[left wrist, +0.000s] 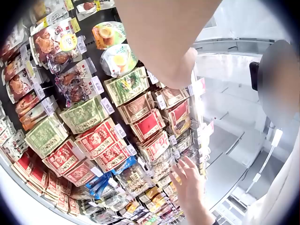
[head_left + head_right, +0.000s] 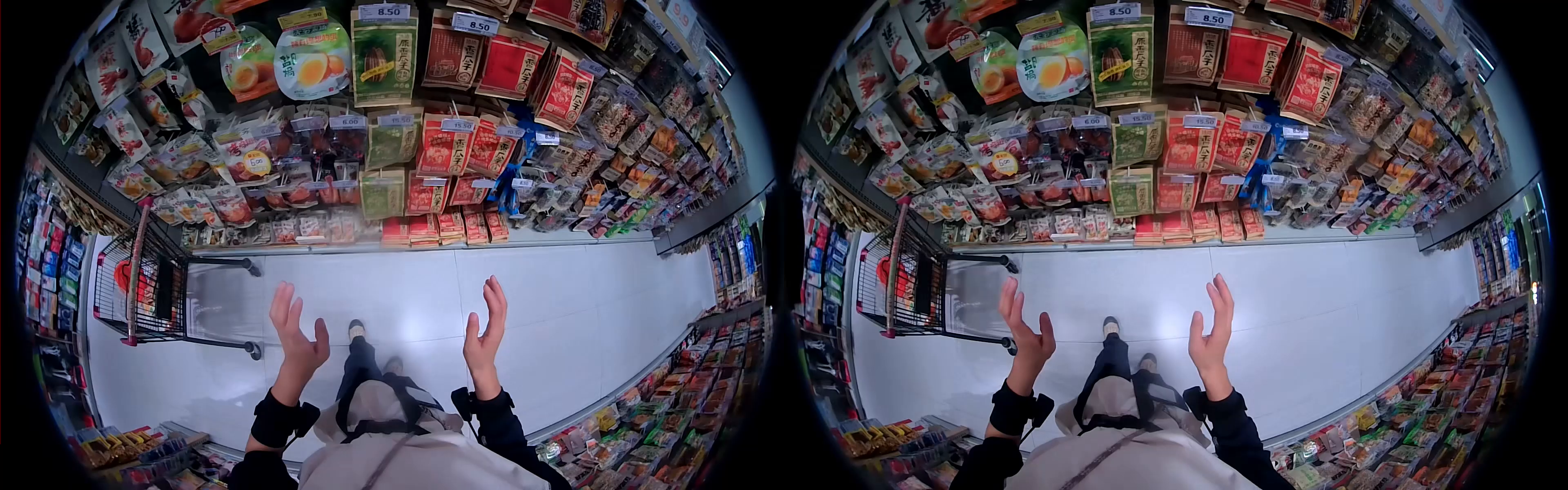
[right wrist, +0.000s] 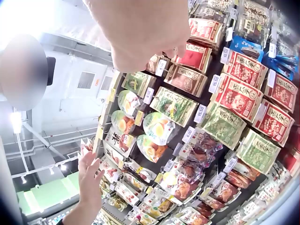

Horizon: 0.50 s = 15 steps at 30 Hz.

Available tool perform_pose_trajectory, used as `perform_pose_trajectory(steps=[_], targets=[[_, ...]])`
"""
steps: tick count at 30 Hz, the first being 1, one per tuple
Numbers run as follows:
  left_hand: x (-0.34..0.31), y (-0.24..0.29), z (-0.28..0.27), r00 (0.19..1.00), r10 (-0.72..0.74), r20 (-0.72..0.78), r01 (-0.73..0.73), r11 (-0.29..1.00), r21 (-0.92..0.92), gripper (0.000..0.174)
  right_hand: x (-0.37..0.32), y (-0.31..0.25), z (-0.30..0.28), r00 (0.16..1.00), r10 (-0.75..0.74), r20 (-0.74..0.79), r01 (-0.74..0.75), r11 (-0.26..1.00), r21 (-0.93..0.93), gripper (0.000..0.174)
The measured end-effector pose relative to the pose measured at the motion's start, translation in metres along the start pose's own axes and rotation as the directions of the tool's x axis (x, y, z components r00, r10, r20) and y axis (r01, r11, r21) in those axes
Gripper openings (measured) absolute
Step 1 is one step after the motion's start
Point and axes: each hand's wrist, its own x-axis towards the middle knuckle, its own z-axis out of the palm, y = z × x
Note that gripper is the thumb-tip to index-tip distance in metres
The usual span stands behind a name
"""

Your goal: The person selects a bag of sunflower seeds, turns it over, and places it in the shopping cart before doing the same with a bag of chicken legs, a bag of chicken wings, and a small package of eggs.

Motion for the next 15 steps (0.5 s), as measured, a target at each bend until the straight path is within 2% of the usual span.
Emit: perform_pose_trajectory(steps=[4,7,8,14,15], targets=[[0.012,-0.005,0.017,0.996,-0.077,0.047,0.079,0.997,-0.027,0.054,0.016,0.015,0.015,0.998,0.038,0.055,-0.042,0.997,0.059,0.037],[0.013,-0.021,0.04,0.981,-0.166,0.095,0.175,0.981,-0.087,0.054,0.029,0.038,0.036,0.968,0.162,0.19,-0.2,0.959,0.201,0.031],[0.015,-0.029,0.049,0.974,-0.196,0.114,0.209,0.971,-0.115,0.055,0.035,0.041,0.044,0.973,0.165,0.16,-0.194,0.963,0.189,0.027],[0.05,-0.072,0.093,0.936,-0.319,0.151,0.334,0.938,-0.088,0.052,0.075,0.076,0.08,0.941,0.225,0.253,-0.276,0.943,0.185,0.024],[0.056,-0.079,0.102,0.918,-0.346,0.194,0.371,0.921,-0.116,0.051,0.081,0.082,0.084,0.933,0.238,0.271,-0.292,0.94,0.179,0.024]])
